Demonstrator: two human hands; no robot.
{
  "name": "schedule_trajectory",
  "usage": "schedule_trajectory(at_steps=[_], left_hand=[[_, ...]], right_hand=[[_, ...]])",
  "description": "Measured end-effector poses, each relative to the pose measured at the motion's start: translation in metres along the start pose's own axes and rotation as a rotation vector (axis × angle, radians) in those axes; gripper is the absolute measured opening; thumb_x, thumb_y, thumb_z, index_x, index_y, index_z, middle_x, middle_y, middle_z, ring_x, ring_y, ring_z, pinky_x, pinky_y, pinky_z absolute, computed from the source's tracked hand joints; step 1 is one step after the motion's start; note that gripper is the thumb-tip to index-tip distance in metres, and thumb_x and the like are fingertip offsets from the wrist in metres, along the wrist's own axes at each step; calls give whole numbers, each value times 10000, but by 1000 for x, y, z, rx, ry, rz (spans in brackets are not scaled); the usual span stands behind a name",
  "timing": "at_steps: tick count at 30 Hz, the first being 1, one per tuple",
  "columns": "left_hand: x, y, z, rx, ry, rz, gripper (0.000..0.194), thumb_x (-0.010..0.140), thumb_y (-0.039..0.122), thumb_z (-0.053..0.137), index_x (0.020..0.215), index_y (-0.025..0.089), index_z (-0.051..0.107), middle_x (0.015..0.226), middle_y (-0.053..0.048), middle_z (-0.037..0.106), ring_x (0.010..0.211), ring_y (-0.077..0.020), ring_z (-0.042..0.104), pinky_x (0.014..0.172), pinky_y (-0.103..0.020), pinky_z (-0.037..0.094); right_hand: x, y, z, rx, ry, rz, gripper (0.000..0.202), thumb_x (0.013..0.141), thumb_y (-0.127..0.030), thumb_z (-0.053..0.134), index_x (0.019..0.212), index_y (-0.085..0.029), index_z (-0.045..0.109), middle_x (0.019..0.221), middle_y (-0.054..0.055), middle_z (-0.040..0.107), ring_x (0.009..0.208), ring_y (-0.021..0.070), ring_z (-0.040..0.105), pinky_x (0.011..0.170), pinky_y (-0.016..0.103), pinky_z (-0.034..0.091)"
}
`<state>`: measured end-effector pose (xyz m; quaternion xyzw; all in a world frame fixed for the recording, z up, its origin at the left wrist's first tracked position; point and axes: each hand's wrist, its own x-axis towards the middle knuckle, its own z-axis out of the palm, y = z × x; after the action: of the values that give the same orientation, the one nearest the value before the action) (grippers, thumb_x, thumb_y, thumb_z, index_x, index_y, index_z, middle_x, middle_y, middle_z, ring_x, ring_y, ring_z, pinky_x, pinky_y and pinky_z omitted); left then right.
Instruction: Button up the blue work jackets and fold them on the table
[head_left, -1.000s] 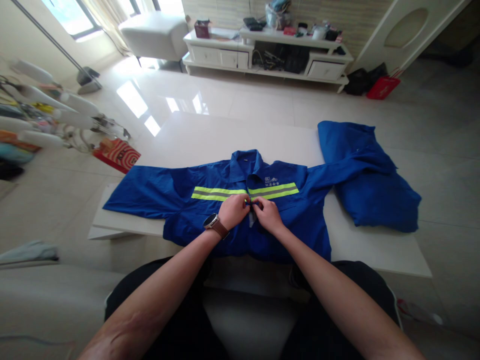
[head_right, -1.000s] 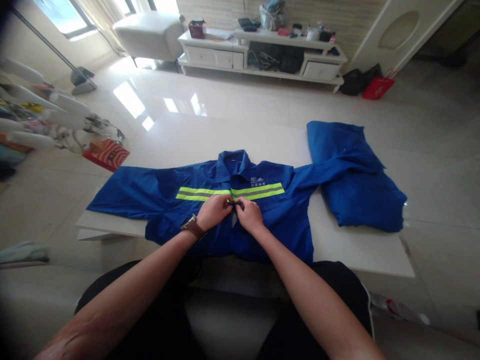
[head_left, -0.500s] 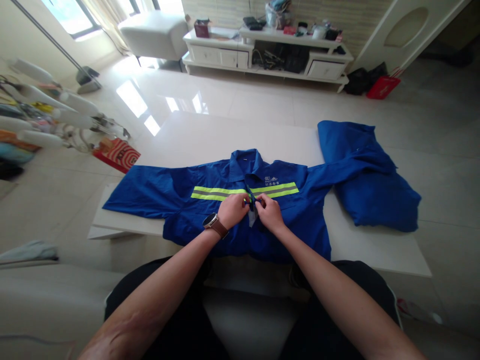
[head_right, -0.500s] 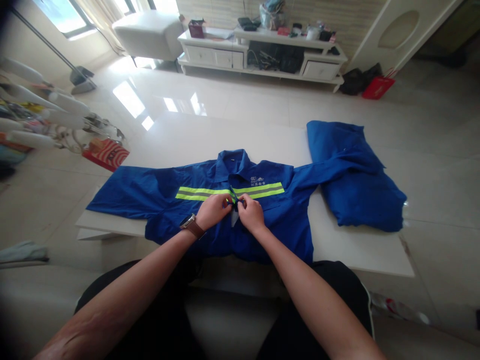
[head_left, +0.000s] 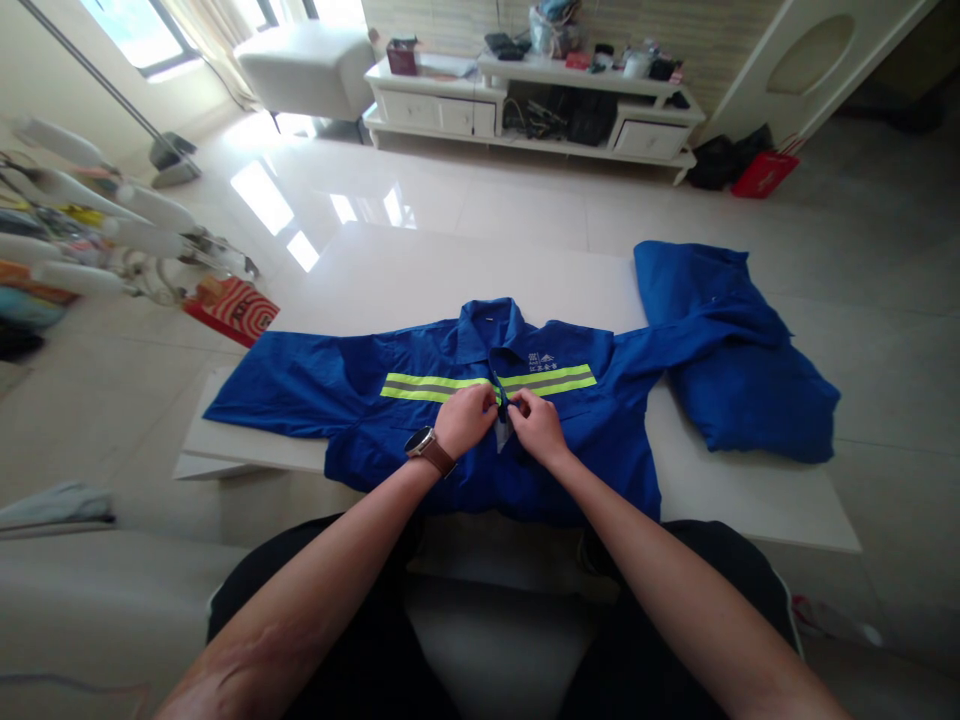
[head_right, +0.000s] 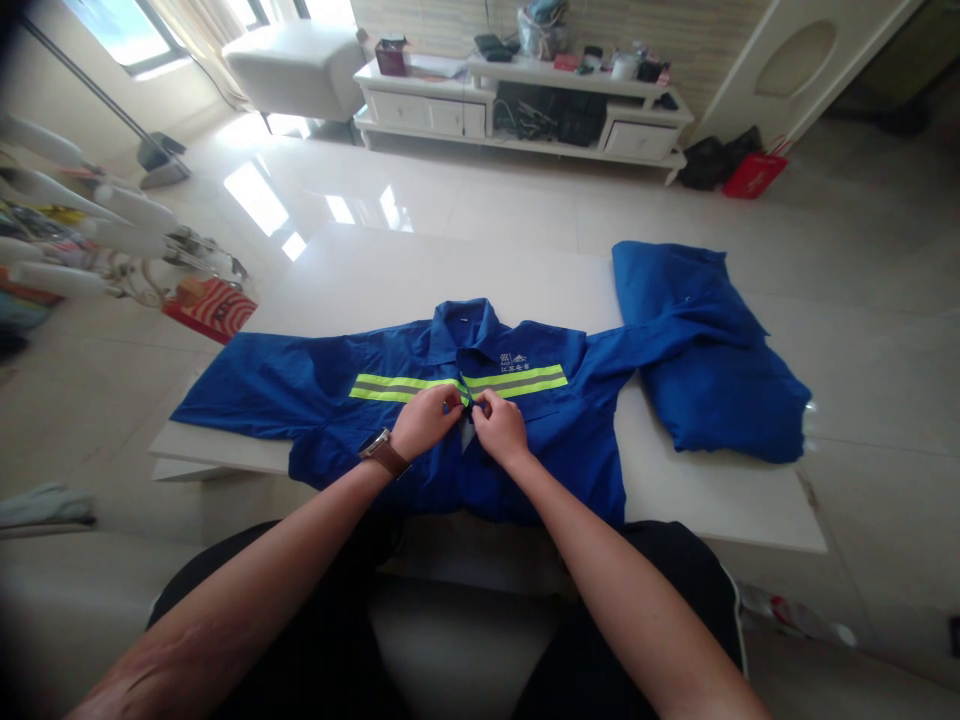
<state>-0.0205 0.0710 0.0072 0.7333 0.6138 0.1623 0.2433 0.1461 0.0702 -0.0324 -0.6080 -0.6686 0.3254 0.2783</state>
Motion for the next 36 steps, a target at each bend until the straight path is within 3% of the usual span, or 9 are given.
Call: schedule_trajectory(at_steps=[26, 36], left_hand=[[-1, -1, 2, -4, 1, -7, 59, 853, 155, 589, 852, 213, 592, 836, -25, 694, 772, -190, 624, 645, -287, 392], [0, -2, 2, 27, -48, -45, 117, 938, 210, 544, 907, 208, 657, 916, -55, 732, 879, -215, 661, 732, -297, 455]], right_hand=[[0, 0, 0, 20, -17, -23, 130, 838, -294, 558, 852, -227, 668, 616, -33, 567, 623, 171, 560, 644, 267, 367], [-1, -1, 0, 23, -16, -24, 128, 830, -289, 557, 851, -227, 667, 608, -34, 568, 632, 173, 565, 658, 267, 369]])
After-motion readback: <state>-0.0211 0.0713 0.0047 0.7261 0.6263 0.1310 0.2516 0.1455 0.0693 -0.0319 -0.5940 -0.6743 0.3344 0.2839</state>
